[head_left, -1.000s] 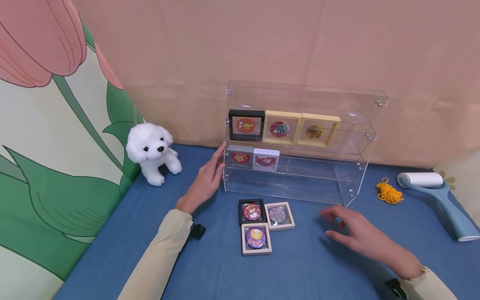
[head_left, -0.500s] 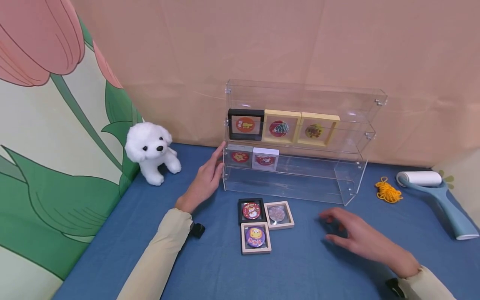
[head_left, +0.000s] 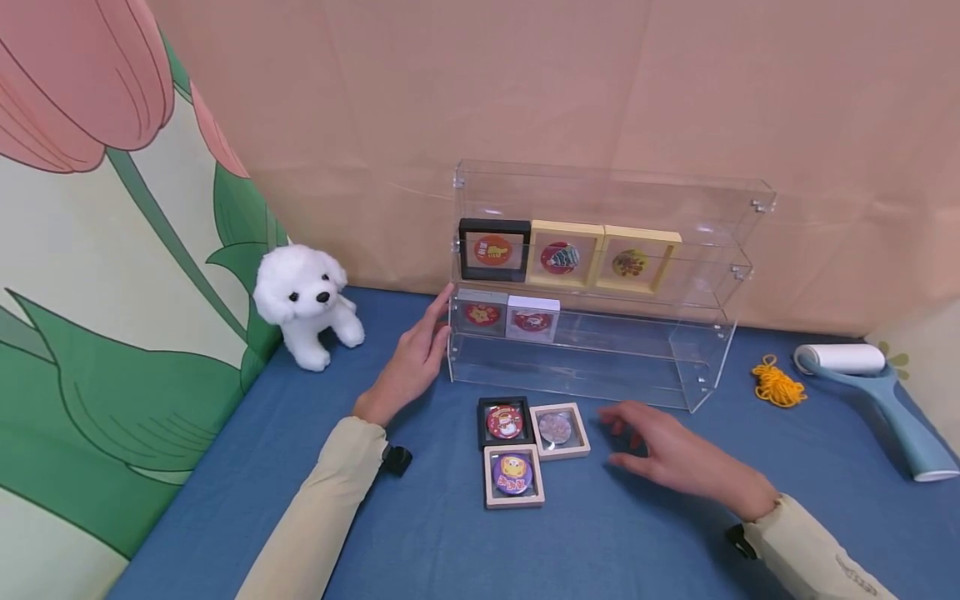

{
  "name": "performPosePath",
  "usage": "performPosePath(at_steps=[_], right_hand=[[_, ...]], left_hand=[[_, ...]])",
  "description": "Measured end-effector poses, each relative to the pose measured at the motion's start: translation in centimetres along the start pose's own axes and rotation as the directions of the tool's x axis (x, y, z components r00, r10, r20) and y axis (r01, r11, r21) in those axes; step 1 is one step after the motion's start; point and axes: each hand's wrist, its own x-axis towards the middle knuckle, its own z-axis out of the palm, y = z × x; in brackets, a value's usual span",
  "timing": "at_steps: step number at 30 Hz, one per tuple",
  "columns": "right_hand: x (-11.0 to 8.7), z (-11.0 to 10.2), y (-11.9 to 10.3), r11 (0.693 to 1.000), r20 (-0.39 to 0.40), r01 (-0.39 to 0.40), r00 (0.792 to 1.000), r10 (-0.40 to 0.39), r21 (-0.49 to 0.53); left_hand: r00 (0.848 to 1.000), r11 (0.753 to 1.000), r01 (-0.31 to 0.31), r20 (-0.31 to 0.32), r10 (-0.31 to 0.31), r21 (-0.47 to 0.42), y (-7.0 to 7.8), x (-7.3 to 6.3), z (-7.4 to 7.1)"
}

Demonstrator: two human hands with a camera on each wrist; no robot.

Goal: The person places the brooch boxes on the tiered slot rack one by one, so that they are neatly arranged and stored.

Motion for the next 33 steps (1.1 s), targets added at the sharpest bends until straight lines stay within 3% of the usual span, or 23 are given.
performPosePath(at_steps=[10, 17, 25, 33], right_hand=[[2.8, 0.8, -1.3, 0.999, 0.039, 0.023, 0.999, -0.022, -0.026], [3.6, 0.7, -1.4, 0.999, 0.052, 0.033, 0.998, -0.032, -0.014], [3.1, 0.6, -1.4, 0.996, 0.046, 0.001, 0.999, -0.005, 0.091], [2.2, 1.1, -1.8, 0.968, 0.024, -0.007, 1.000, 0.001, 0.252]], left_hand=[[1.000, 1.000, -0.005, 0.000, 0.005, -0.014, 0.0, 0.1, 0.2], [1.000, 1.000, 0.004, -0.001, -0.004, -0.009, -0.1, 0.1, 0.3], [1.000, 1.000, 0.007, 0.002, -0.007, -0.008, -0.1, 0.0, 0.3], [1.000, 1.000, 0.007, -0.003, -0.007, 0.007, -0.2, -0.1, 0.1]])
